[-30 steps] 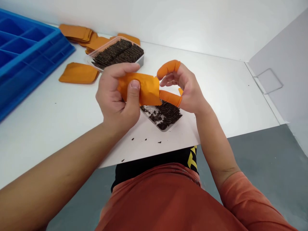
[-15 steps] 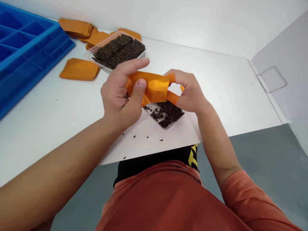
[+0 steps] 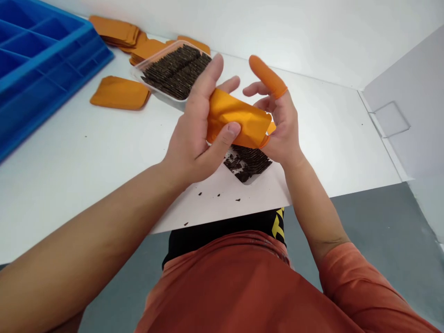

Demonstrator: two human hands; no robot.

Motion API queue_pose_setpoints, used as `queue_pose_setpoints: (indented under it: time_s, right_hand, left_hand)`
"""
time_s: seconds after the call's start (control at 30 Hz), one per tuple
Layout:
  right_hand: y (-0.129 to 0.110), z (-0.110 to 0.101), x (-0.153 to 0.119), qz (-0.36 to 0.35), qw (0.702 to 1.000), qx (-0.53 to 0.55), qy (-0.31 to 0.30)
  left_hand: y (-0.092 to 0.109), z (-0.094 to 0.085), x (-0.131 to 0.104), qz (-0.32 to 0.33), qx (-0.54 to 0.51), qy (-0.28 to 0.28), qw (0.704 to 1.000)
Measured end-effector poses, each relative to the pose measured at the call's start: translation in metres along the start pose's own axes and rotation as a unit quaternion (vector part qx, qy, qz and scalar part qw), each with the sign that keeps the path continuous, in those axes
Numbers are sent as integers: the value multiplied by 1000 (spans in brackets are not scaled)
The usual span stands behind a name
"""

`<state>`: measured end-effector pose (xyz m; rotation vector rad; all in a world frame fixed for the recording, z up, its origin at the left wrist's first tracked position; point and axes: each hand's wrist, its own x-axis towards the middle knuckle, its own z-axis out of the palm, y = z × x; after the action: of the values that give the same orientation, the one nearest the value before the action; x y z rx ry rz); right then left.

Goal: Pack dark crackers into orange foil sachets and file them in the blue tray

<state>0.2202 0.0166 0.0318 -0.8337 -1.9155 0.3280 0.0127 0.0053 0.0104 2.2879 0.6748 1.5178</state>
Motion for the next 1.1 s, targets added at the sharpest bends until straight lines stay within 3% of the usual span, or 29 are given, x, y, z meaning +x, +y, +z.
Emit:
queue_pose_setpoints:
  time_s: [0.13, 0.3, 0.43, 0.5, 0.57, 0.63, 0.7, 0.8, 0.93, 1.1]
  right_hand:
    - [-3, 0, 1, 31, 998, 48, 3]
    - [13, 0, 3, -33, 979, 201, -10]
    - [19, -1, 4, 27, 971, 237, -27]
    - [16, -3, 4, 81, 971, 216, -60]
    - [11, -4, 5, 101, 968, 216, -75]
    - [7, -6, 7, 111, 961, 248, -60]
    - [5, -7, 9, 133, 952, 273, -43]
    - [4, -12, 12, 157, 945, 283, -54]
    - [0, -19, 12, 191, 938, 273, -97]
    - [-4, -28, 15, 214, 934, 241, -153]
  left_hand:
    - [-6, -13, 3, -35, 30, -83, 995]
    - [-5, -11, 3, 30, 61, -94, 993]
    - [-6, -2, 0, 64, 69, -82, 992]
    - [-5, 0, -2, 36, 51, -52, 997]
    - [-1, -2, -2, -34, 16, -25, 999]
    - [4, -6, 1, -115, -24, -40, 992]
    - [10, -12, 6, -158, -44, -91, 982]
    - [17, -19, 13, -151, -23, -139, 978]
    - [18, -23, 15, -124, 35, -159, 979]
    - [16, -20, 11, -140, 19, -179, 974]
